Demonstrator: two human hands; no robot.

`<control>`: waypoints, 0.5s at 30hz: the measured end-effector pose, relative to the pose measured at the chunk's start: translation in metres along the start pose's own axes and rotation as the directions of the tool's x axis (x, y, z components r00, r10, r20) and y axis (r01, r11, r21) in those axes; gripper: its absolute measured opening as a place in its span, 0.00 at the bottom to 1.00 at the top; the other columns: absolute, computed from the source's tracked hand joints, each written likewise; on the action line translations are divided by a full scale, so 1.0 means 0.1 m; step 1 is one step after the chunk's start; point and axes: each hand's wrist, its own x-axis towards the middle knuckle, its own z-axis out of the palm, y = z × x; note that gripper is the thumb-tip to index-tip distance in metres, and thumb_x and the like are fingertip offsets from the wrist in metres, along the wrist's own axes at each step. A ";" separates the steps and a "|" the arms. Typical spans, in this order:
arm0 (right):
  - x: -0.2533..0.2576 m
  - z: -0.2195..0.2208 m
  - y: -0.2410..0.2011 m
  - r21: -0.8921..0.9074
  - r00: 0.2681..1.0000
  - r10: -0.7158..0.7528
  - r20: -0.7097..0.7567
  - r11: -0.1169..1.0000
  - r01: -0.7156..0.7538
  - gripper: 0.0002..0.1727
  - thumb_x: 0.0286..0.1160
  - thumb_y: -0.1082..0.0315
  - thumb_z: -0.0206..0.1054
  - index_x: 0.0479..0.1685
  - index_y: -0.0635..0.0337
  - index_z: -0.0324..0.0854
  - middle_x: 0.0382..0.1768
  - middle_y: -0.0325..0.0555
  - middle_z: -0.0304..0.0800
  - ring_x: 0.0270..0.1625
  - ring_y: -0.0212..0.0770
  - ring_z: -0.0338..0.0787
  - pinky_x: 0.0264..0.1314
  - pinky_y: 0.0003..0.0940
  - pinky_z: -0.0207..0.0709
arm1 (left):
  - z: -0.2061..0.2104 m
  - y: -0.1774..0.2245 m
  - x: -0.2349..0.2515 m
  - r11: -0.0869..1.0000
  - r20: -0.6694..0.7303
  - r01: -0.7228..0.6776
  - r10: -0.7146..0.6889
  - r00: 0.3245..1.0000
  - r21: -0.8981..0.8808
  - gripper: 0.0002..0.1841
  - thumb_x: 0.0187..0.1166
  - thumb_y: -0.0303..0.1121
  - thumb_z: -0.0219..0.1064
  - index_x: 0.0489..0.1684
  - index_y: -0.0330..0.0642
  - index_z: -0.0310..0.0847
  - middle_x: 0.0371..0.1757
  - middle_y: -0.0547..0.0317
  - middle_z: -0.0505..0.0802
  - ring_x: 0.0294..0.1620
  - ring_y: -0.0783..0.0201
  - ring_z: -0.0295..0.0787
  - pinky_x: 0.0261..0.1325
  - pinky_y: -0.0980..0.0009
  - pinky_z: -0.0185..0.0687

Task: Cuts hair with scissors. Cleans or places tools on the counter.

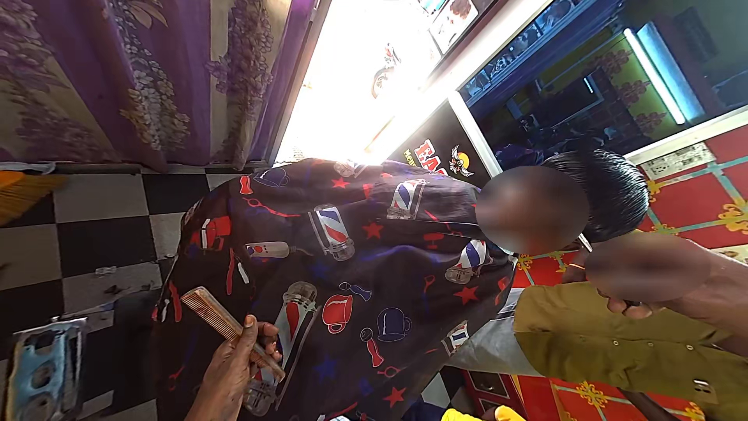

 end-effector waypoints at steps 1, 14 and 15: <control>0.00 0.00 0.02 -0.007 1.000 0.002 -0.001 1.000 -0.002 0.07 0.71 0.77 0.72 0.46 0.61 0.87 0.31 0.47 0.92 0.27 0.37 0.92 0.27 0.26 0.88 | -0.01 0.00 0.00 1.000 0.002 0.000 0.000 1.000 -0.006 0.28 0.94 0.49 0.40 0.43 0.39 0.84 0.26 0.57 0.87 0.25 0.63 0.88 0.34 0.66 0.91; -0.11 0.13 -0.09 0.021 1.000 0.007 0.000 1.000 -0.007 0.08 0.71 0.77 0.72 0.47 0.62 0.87 0.34 0.48 0.93 0.33 0.40 0.94 0.33 0.26 0.90 | -0.01 -0.01 0.02 1.000 0.004 -0.011 0.011 1.000 -0.015 0.27 0.94 0.49 0.41 0.42 0.40 0.84 0.27 0.59 0.87 0.26 0.63 0.88 0.34 0.64 0.92; -0.12 0.16 -0.16 0.032 0.999 0.030 -0.021 0.999 -0.029 0.08 0.71 0.80 0.70 0.45 0.63 0.86 0.33 0.48 0.93 0.32 0.39 0.94 0.32 0.26 0.89 | -0.01 -0.01 0.02 1.000 0.006 -0.011 0.011 1.000 -0.015 0.27 0.94 0.49 0.40 0.42 0.41 0.84 0.27 0.59 0.87 0.26 0.63 0.88 0.34 0.64 0.91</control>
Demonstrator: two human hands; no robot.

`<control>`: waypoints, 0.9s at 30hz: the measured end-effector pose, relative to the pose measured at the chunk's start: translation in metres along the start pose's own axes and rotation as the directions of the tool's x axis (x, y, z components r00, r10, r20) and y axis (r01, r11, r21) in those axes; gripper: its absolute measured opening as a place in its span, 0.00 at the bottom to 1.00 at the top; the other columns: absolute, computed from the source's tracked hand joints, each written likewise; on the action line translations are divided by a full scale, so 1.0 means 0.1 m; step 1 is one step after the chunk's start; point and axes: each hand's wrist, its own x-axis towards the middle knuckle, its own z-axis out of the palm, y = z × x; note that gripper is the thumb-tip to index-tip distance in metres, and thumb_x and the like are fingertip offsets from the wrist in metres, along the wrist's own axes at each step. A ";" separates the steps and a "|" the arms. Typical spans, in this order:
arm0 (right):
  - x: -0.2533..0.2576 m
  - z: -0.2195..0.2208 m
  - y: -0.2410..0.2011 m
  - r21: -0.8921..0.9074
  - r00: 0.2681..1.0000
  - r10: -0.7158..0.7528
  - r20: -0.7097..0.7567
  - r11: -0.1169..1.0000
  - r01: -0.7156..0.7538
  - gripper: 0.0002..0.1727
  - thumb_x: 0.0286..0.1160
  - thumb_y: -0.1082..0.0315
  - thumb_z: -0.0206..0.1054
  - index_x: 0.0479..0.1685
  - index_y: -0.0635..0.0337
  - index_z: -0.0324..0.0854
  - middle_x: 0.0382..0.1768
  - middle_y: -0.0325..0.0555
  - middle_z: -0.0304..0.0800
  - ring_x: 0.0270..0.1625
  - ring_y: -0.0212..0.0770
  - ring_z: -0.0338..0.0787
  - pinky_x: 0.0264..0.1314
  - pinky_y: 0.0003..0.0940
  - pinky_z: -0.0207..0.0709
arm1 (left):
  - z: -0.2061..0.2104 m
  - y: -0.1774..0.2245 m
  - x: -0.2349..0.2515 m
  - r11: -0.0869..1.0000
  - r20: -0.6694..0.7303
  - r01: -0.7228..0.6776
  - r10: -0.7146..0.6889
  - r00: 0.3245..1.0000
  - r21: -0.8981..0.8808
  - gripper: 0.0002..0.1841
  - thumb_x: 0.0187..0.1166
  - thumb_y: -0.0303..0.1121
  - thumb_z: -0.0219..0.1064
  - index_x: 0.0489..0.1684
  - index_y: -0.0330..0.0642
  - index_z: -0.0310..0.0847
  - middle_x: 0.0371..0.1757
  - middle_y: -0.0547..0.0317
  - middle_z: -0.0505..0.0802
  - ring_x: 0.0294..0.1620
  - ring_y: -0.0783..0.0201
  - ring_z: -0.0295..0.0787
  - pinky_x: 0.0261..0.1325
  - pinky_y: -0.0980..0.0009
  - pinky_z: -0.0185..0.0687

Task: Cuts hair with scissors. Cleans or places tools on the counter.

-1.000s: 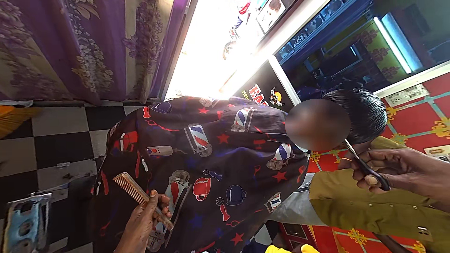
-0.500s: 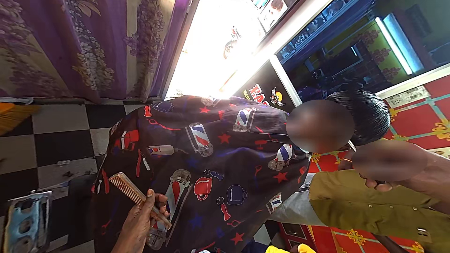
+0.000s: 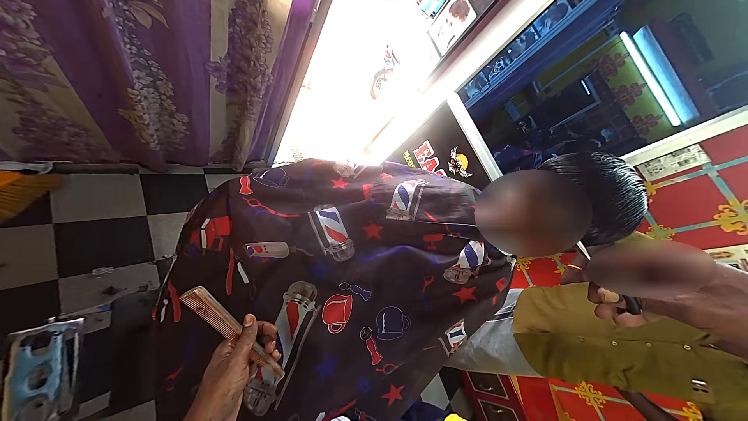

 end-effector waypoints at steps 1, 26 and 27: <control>0.01 0.01 -0.03 0.000 1.000 0.015 -0.008 1.000 -0.015 0.07 0.71 0.80 0.71 0.45 0.63 0.86 0.33 0.49 0.93 0.32 0.40 0.94 0.33 0.27 0.89 | 0.00 -0.01 0.00 1.000 0.001 0.000 0.000 1.000 -0.004 0.27 0.94 0.49 0.40 0.42 0.41 0.84 0.27 0.59 0.87 0.26 0.63 0.88 0.34 0.65 0.91; -0.06 0.62 0.93 0.160 0.833 -0.476 0.281 0.879 0.449 0.22 0.72 0.68 0.75 0.66 0.55 0.82 0.49 0.47 0.92 0.44 0.44 0.94 0.45 0.41 0.91 | 0.72 0.50 -0.01 0.950 0.284 -0.275 0.226 0.932 0.145 0.26 0.89 0.59 0.45 0.66 0.52 0.75 0.28 0.72 0.75 0.21 0.77 0.64 0.22 0.80 0.60; -0.09 0.68 1.00 0.242 0.809 -0.524 0.266 0.849 0.470 0.22 0.70 0.72 0.75 0.66 0.56 0.82 0.50 0.50 0.92 0.45 0.46 0.94 0.46 0.44 0.92 | 0.94 0.63 0.01 0.928 0.335 -0.331 0.260 0.906 0.174 0.25 0.90 0.54 0.44 0.69 0.50 0.76 0.31 0.70 0.78 0.24 0.75 0.68 0.25 0.78 0.64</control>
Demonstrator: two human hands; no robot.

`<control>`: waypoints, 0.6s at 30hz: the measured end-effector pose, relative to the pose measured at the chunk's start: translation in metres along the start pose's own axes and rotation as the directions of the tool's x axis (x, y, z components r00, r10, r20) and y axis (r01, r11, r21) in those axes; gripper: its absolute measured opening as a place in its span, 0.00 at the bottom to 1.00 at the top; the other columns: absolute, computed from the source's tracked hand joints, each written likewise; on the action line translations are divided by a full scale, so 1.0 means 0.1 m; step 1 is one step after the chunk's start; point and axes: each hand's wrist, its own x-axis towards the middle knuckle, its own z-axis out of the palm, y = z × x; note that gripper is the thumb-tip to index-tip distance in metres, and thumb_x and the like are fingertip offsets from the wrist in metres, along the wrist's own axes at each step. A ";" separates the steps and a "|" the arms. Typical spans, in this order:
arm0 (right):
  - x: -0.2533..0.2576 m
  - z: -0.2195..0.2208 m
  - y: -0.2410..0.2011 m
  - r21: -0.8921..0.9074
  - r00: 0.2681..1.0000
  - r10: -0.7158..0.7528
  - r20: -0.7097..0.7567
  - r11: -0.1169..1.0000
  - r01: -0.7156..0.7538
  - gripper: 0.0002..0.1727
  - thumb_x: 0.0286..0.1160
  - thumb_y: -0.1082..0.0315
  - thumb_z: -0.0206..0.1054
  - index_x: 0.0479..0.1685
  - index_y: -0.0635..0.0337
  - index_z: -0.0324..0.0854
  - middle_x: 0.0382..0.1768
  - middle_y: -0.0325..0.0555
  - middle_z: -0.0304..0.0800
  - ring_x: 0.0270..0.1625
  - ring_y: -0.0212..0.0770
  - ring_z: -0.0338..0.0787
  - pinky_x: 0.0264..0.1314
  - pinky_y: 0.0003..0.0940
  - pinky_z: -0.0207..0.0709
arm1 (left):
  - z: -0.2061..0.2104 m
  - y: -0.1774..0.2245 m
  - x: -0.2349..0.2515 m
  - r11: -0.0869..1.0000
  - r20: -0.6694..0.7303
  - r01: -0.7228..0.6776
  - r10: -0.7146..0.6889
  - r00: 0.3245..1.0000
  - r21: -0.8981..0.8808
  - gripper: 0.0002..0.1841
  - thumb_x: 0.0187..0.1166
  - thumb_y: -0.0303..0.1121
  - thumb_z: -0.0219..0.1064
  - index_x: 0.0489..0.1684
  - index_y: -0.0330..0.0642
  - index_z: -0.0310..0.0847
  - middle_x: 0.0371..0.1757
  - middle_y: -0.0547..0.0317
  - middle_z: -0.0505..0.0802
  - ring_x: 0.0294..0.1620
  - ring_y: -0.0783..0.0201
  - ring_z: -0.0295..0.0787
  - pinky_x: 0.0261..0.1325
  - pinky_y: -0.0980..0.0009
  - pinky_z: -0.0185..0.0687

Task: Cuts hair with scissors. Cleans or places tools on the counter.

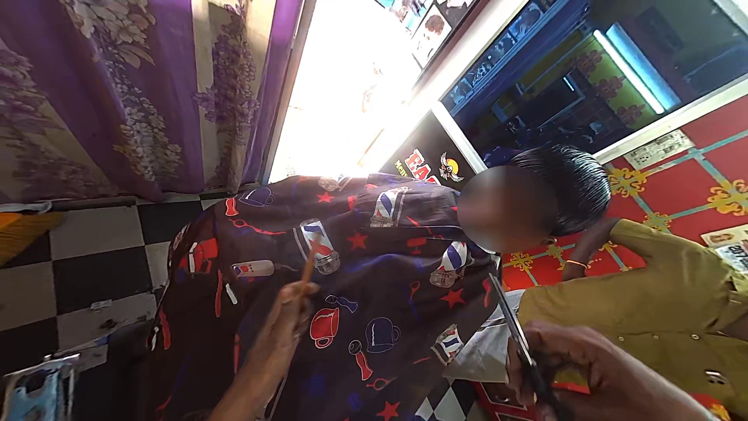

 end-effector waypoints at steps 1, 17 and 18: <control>-0.04 0.07 0.03 0.034 0.999 -0.034 -0.020 0.999 0.035 0.22 0.69 0.75 0.74 0.64 0.57 0.83 0.48 0.50 0.92 0.43 0.46 0.94 0.45 0.45 0.92 | 0.17 0.15 0.13 0.995 0.038 -0.075 0.072 0.997 0.068 0.22 0.90 0.48 0.46 0.69 0.50 0.78 0.35 0.68 0.82 0.27 0.72 0.72 0.29 0.75 0.69; -0.56 0.61 0.89 0.157 0.948 -0.038 -0.315 0.983 0.091 0.13 0.67 0.75 0.71 0.51 0.66 0.87 0.42 0.40 0.94 0.40 0.29 0.92 0.43 0.27 0.89 | 2.33 2.48 2.33 0.098 0.877 -0.995 0.474 0.072 0.029 0.12 0.86 0.29 0.59 0.57 0.39 0.87 0.50 0.53 0.93 0.55 0.60 0.89 0.64 0.58 0.81; -0.58 0.60 0.85 0.166 0.948 -0.002 -0.319 0.984 0.058 0.12 0.67 0.76 0.71 0.49 0.67 0.88 0.41 0.40 0.94 0.40 0.28 0.92 0.43 0.26 0.88 | 2.24 2.40 2.31 0.063 0.871 -0.998 0.489 0.057 0.030 0.12 0.87 0.29 0.58 0.57 0.40 0.88 0.50 0.55 0.93 0.56 0.61 0.88 0.65 0.61 0.79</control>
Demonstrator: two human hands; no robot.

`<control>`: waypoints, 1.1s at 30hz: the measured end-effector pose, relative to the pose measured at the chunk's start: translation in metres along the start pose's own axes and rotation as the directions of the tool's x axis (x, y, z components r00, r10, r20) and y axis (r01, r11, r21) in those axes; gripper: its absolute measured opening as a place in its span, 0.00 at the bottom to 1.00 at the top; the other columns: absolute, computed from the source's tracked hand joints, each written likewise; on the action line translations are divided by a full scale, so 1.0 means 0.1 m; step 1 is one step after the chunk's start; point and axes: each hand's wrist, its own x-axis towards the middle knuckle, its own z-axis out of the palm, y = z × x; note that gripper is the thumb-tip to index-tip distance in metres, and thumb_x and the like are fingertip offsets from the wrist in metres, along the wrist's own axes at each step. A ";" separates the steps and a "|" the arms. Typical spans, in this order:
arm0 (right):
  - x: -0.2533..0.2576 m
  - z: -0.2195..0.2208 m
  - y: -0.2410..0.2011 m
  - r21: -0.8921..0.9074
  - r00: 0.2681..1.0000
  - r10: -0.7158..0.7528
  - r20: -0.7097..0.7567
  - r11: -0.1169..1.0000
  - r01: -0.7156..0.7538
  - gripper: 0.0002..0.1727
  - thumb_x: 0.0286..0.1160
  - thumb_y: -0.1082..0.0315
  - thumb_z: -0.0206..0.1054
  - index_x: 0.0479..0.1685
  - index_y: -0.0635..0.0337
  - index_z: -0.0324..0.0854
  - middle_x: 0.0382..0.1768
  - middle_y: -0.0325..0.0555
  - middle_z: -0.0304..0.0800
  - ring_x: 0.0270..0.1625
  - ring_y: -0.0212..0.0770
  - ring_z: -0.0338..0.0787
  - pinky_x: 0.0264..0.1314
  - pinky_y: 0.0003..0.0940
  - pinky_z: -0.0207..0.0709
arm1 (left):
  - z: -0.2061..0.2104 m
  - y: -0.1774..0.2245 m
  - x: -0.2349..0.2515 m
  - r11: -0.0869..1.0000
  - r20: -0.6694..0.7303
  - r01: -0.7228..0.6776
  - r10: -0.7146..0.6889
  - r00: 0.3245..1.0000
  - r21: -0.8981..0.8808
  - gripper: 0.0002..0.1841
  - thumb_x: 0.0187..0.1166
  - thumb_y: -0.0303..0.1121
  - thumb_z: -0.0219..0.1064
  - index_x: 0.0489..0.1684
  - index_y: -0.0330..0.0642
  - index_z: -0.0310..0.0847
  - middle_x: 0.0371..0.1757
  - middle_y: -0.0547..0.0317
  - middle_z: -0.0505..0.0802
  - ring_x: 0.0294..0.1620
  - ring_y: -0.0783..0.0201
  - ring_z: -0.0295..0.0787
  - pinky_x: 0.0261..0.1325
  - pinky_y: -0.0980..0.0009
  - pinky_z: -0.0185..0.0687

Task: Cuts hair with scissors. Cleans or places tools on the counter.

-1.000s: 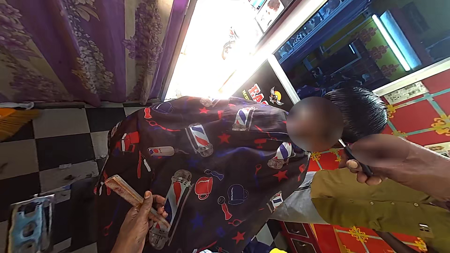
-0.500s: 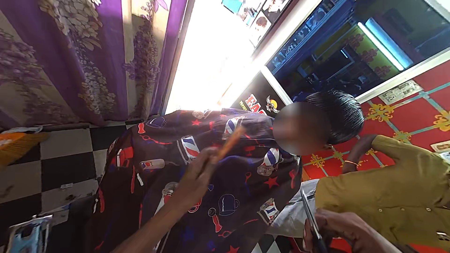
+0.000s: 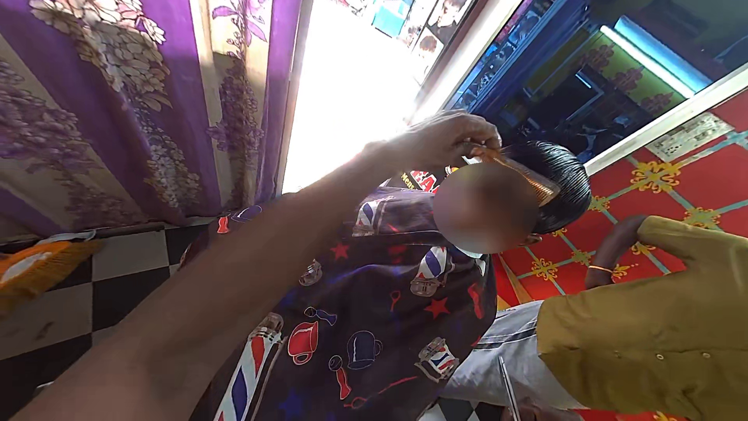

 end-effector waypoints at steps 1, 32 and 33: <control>-0.02 -0.02 0.04 0.007 1.000 0.020 -0.010 1.000 -0.020 0.11 0.68 0.73 0.73 0.49 0.65 0.88 0.40 0.38 0.95 0.39 0.28 0.93 0.43 0.27 0.89 | 0.03 0.04 -0.11 0.999 -0.019 0.004 -0.003 1.000 0.046 0.12 0.87 0.29 0.58 0.55 0.42 0.89 0.47 0.55 0.92 0.54 0.60 0.87 0.63 0.61 0.78; 0.38 -1.11 0.34 -0.037 0.999 -0.047 -0.015 0.998 0.047 0.18 0.74 0.64 0.75 0.61 0.59 0.84 0.52 0.52 0.92 0.47 0.49 0.94 0.48 0.45 0.91 | 0.89 0.83 -1.10 0.889 -0.377 0.363 -0.449 0.810 -0.281 0.17 0.89 0.26 0.51 0.73 0.31 0.73 0.53 0.52 0.90 0.43 0.66 0.90 0.48 0.69 0.89; 0.42 -1.19 0.22 -0.105 1.000 -0.025 -0.014 0.994 0.024 0.18 0.74 0.62 0.76 0.61 0.56 0.85 0.52 0.50 0.93 0.46 0.46 0.94 0.47 0.41 0.91 | 1.05 0.88 -1.14 0.806 -0.424 0.407 -0.578 0.697 -0.430 0.22 0.90 0.26 0.50 0.82 0.36 0.63 0.53 0.54 0.91 0.35 0.67 0.89 0.36 0.70 0.89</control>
